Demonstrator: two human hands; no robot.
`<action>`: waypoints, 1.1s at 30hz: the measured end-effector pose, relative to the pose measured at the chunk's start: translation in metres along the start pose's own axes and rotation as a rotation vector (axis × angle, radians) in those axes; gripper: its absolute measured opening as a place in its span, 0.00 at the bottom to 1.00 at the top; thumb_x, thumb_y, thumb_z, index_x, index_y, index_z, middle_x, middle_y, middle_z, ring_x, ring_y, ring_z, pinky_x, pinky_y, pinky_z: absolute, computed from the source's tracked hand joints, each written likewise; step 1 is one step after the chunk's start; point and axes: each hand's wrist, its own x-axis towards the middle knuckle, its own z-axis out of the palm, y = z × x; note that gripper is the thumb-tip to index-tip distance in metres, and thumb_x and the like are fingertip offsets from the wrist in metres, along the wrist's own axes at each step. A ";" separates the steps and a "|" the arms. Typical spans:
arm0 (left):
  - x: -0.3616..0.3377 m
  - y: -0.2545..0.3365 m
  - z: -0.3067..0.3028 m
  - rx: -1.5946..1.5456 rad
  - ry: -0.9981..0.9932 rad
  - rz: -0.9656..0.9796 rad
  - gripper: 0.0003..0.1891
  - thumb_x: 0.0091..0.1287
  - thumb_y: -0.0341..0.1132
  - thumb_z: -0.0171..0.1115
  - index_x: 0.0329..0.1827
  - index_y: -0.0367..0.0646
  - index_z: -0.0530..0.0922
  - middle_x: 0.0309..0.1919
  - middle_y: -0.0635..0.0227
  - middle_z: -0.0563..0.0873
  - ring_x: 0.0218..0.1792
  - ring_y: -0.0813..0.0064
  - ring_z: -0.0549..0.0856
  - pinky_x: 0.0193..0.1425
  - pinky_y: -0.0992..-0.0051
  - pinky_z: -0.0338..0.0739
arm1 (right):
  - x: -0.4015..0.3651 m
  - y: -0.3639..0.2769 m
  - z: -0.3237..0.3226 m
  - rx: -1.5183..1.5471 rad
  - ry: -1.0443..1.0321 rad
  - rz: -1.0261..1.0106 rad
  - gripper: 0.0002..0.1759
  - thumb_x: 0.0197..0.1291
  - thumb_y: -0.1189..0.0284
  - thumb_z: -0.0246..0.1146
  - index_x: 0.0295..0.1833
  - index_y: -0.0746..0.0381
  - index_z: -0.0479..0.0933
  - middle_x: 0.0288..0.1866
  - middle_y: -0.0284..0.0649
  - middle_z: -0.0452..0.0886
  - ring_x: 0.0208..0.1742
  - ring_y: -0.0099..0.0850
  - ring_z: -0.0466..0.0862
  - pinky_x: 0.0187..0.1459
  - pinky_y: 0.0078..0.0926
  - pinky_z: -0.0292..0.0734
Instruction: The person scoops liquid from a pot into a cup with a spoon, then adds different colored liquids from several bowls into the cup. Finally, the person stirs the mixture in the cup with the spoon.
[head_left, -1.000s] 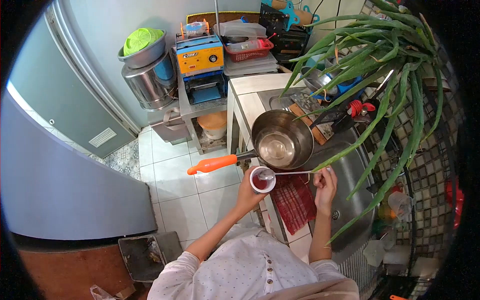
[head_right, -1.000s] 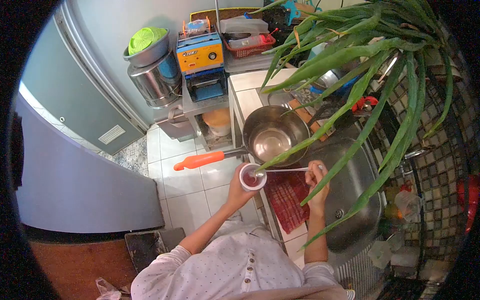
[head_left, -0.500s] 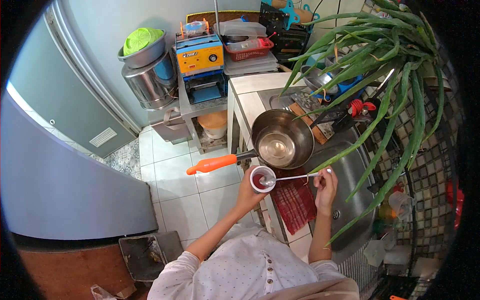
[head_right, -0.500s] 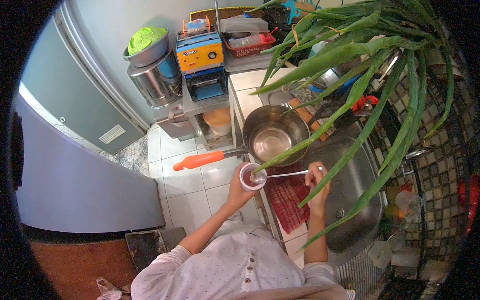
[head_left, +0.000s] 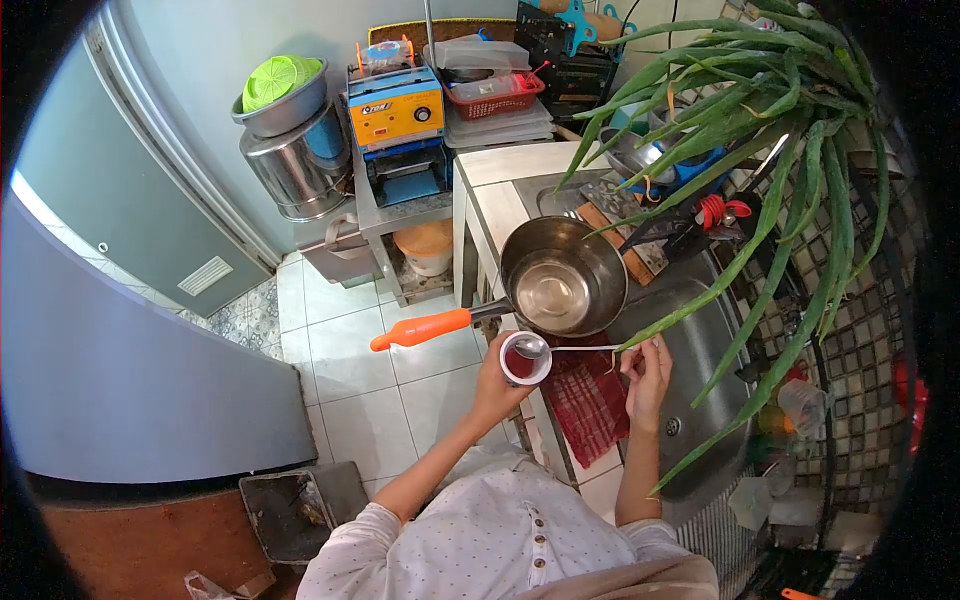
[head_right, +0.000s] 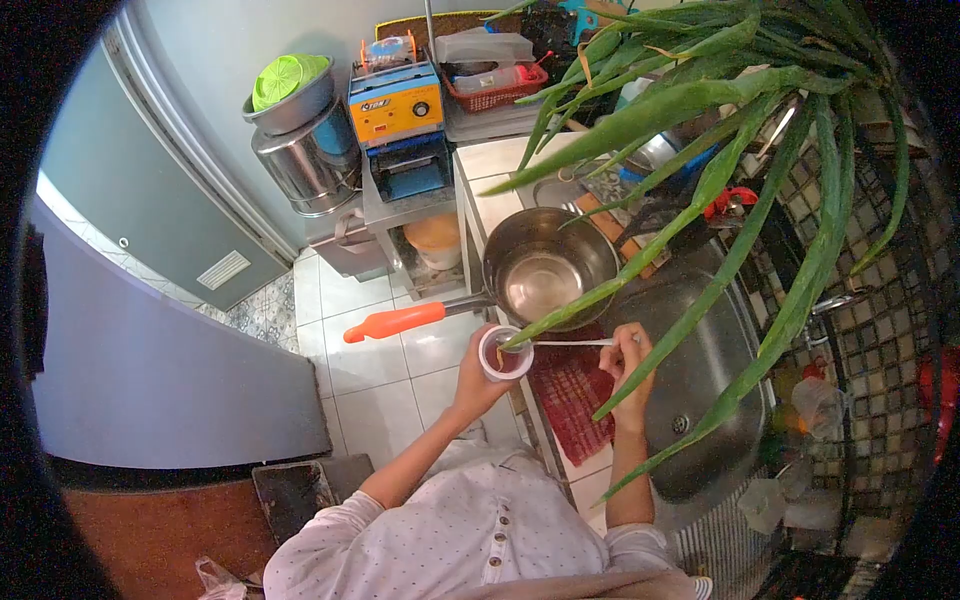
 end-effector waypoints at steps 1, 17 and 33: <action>0.000 0.000 0.000 -0.003 0.001 0.009 0.36 0.43 0.30 0.72 0.57 0.38 0.64 0.50 0.58 0.75 0.52 0.61 0.76 0.56 0.69 0.69 | -0.001 -0.002 0.002 -0.014 0.000 0.006 0.13 0.66 0.65 0.52 0.29 0.58 0.66 0.20 0.26 0.64 0.18 0.14 0.69 0.14 0.09 0.55; 0.000 0.002 0.001 0.023 0.004 0.032 0.36 0.46 0.31 0.72 0.58 0.39 0.62 0.47 0.60 0.76 0.49 0.69 0.77 0.55 0.73 0.70 | -0.002 0.000 -0.002 -0.020 -0.050 -0.022 0.16 0.67 0.60 0.49 0.29 0.57 0.67 0.18 0.27 0.67 0.16 0.15 0.70 0.15 0.08 0.57; -0.003 0.006 -0.003 -0.006 0.016 0.019 0.35 0.43 0.29 0.71 0.57 0.38 0.65 0.48 0.59 0.75 0.50 0.63 0.77 0.54 0.70 0.71 | 0.040 0.034 -0.018 -0.098 0.162 -0.136 0.16 0.70 0.62 0.44 0.31 0.57 0.67 0.19 0.28 0.67 0.18 0.15 0.64 0.19 0.13 0.54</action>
